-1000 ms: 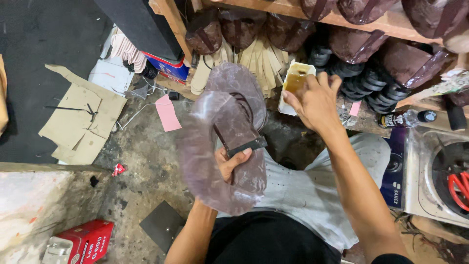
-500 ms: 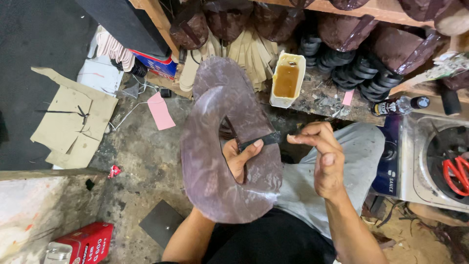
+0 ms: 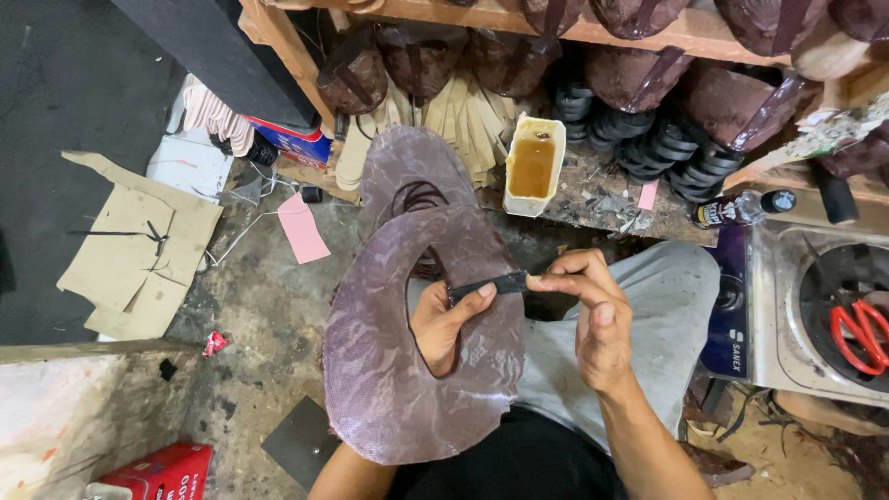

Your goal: The person sits on the workshop floor holding a translucent shoe upper with a strap, dips their fingers into a container of yellow adhesive, and spreads the adhesive along the edge of the shoe upper, repeating the dipping and smoothing over the edge. They turn the upper over and set it down with other shoe components.

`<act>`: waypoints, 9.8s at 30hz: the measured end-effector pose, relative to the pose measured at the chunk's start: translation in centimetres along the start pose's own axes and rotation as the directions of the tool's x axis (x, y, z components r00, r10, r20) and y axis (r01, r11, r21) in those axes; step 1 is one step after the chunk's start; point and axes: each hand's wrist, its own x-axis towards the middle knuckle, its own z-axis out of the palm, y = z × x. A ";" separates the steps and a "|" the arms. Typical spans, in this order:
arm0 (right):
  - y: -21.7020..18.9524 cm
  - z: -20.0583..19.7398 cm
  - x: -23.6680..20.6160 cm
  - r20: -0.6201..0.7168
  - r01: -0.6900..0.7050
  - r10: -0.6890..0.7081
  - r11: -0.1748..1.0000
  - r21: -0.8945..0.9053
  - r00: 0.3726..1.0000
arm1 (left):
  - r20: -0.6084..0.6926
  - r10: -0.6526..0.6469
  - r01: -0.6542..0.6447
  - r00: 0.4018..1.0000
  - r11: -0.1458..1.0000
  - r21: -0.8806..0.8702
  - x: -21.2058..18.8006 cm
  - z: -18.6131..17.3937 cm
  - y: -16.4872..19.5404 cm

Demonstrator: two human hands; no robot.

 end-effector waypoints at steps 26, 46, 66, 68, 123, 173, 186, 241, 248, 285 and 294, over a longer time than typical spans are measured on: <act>0.6 0.1 -0.5 -0.010 -0.039 0.040 0.996 0.074 0.999 | 0.009 -0.036 0.036 0.999 0.999 -0.011 0.0 -0.4 -0.4; 0.4 0.5 -0.2 0.078 0.035 -0.016 0.967 -0.252 0.997 | -0.047 0.073 -0.073 0.996 0.997 -0.012 -0.4 0.7 1.3; -1.1 0.7 2.2 0.248 0.314 -0.211 0.792 -0.524 0.945 | -0.129 0.071 -0.056 0.989 0.992 0.117 -3.0 3.9 6.4; -0.9 0.6 2.3 0.242 0.329 -0.233 0.787 -0.522 0.942 | -0.089 0.145 -0.133 0.985 0.983 0.123 -2.3 2.9 5.4; 9.9 0.1 12.5 0.391 0.349 0.123 0.269 -0.898 0.912 | -0.114 0.781 -0.521 0.614 0.510 0.685 -2.4 -2.2 6.2; -0.6 2.0 0.6 0.137 -0.403 0.379 0.850 0.341 0.915 | -0.114 0.671 -0.573 0.733 0.699 0.428 -0.5 3.2 3.6; 1.2 1.8 0.5 0.058 -0.328 0.323 0.918 0.223 0.945 | 0.167 0.040 -0.007 0.985 0.980 -0.196 0.3 0.0 -0.5; 0.0 -1.1 3.3 0.348 0.410 -0.252 0.745 -0.526 0.903 | -0.086 0.260 -0.267 0.962 0.961 -0.072 -2.1 1.0 5.4; 8.1 -1.8 10.0 0.325 0.278 0.023 0.463 -0.842 0.945 | 0.199 0.064 -0.119 0.978 0.953 0.280 -4.0 -0.1 6.1; 2.6 -0.5 1.1 0.200 -0.113 0.064 0.964 0.242 0.978 | 0.157 0.050 -0.022 0.986 0.984 -0.179 -1.4 0.4 2.4; 2.8 -0.1 0.9 0.191 -0.085 0.036 0.963 0.255 0.981 | 0.089 0.117 -0.098 0.989 0.976 -0.194 -1.1 -0.6 2.0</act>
